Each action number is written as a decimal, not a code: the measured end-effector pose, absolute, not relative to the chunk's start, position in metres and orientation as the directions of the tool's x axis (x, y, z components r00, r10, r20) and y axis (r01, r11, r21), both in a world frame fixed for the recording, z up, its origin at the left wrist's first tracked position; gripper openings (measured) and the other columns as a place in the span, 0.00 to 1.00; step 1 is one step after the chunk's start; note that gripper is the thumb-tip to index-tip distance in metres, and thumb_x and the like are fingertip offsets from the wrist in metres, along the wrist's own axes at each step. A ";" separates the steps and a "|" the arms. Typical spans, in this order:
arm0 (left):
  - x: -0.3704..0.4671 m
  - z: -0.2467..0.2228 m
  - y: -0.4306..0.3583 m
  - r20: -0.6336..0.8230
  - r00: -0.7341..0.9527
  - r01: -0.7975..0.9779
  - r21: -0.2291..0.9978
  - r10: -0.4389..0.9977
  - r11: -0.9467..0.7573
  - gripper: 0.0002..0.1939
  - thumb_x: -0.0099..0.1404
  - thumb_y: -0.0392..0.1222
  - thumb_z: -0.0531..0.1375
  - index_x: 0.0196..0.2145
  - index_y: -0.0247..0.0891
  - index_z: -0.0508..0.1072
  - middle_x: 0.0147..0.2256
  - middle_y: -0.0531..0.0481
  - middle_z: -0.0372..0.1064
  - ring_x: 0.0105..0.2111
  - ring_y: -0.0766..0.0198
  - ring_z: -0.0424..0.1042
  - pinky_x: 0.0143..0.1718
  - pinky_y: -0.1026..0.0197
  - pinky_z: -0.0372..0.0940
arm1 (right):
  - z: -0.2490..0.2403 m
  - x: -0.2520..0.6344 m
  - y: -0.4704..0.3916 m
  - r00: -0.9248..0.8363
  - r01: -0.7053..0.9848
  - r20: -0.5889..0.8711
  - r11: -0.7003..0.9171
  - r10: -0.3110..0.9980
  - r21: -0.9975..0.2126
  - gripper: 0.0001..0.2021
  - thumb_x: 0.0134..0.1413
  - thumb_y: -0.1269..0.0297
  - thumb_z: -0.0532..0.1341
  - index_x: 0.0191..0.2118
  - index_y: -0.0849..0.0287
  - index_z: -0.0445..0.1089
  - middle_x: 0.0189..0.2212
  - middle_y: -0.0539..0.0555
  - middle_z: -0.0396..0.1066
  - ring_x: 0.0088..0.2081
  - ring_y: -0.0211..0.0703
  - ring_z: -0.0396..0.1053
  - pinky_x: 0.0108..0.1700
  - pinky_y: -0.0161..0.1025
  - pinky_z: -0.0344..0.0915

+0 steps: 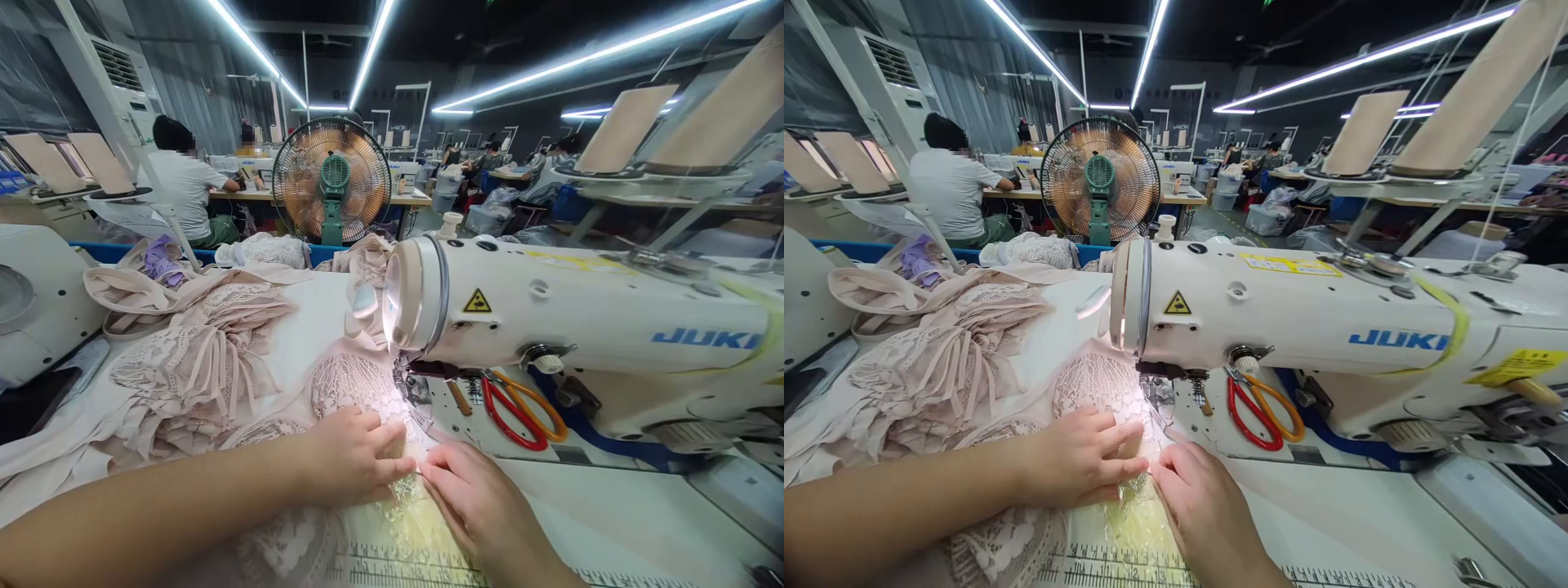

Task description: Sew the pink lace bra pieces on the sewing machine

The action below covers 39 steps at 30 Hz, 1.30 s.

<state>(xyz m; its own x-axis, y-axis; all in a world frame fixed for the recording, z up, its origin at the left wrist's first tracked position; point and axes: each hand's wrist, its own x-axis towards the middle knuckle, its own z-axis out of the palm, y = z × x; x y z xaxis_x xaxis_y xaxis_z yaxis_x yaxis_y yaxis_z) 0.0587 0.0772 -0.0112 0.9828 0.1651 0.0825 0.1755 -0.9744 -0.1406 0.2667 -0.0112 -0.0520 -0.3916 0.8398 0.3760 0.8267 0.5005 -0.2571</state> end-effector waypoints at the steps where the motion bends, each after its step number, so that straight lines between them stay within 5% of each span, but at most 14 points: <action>1: 0.058 -0.011 0.081 0.086 0.985 0.164 -0.145 0.152 -0.976 0.21 0.67 0.54 0.52 0.55 0.47 0.66 0.55 0.42 0.63 0.36 0.57 0.68 0.32 0.56 0.61 | -0.051 0.267 -0.012 -0.390 0.828 0.361 0.494 0.847 -0.264 0.10 0.61 0.74 0.50 0.30 0.59 0.64 0.28 0.51 0.63 0.31 0.40 0.60 0.34 0.38 0.59; 8: 0.061 -0.011 0.115 0.138 0.990 0.042 -0.209 0.013 -0.977 0.16 0.69 0.40 0.50 0.52 0.48 0.69 0.48 0.45 0.70 0.32 0.61 0.66 0.31 0.57 0.59 | -0.048 0.262 -0.008 -0.411 0.868 0.362 0.481 0.837 -0.125 0.08 0.59 0.71 0.51 0.35 0.61 0.68 0.27 0.54 0.64 0.32 0.45 0.62 0.34 0.40 0.59; 13: 0.065 -0.010 0.132 0.208 0.975 -0.022 -0.238 -0.073 -0.971 0.14 0.70 0.39 0.50 0.47 0.44 0.73 0.44 0.48 0.72 0.32 0.62 0.66 0.31 0.57 0.58 | -0.049 0.259 0.003 -0.419 0.885 0.425 0.466 0.802 -0.008 0.15 0.59 0.69 0.51 0.45 0.65 0.72 0.23 0.54 0.69 0.28 0.48 0.69 0.30 0.41 0.61; 18: 0.070 -0.012 0.144 0.268 0.955 -0.056 -0.252 -0.125 -0.966 0.13 0.70 0.38 0.51 0.42 0.41 0.75 0.38 0.48 0.74 0.31 0.62 0.66 0.30 0.57 0.58 | -0.027 0.248 0.014 -0.246 0.969 0.035 0.246 0.969 -0.022 0.19 0.58 0.65 0.50 0.52 0.58 0.69 0.23 0.52 0.72 0.22 0.48 0.70 0.20 0.40 0.48; 23: 0.071 -0.014 0.157 0.231 0.963 -0.071 -0.270 -0.136 -0.960 0.13 0.71 0.37 0.50 0.45 0.39 0.74 0.41 0.45 0.74 0.33 0.61 0.67 0.35 0.57 0.63 | -0.001 0.236 0.027 -0.138 0.990 -0.325 0.143 0.936 -0.006 0.25 0.61 0.62 0.49 0.63 0.61 0.55 0.26 0.56 0.75 0.27 0.54 0.72 0.21 0.41 0.43; 32: 0.070 -0.016 0.180 0.094 0.994 -0.028 -0.228 -0.050 -0.973 0.14 0.70 0.35 0.51 0.50 0.39 0.71 0.48 0.44 0.72 0.42 0.59 0.70 0.37 0.59 0.65 | 0.003 0.225 0.036 -0.058 0.997 -0.425 0.070 0.903 0.012 0.30 0.62 0.60 0.48 0.66 0.66 0.45 0.24 0.60 0.75 0.27 0.61 0.73 0.23 0.46 0.56; 39: 0.072 -0.018 0.191 0.155 0.988 0.048 -0.213 0.015 -0.976 0.13 0.68 0.35 0.54 0.47 0.41 0.73 0.47 0.45 0.72 0.40 0.60 0.71 0.39 0.60 0.65 | 0.004 0.224 0.035 -0.040 0.999 -0.438 0.046 0.898 0.002 0.30 0.62 0.60 0.47 0.67 0.65 0.42 0.25 0.60 0.75 0.29 0.61 0.73 0.24 0.46 0.56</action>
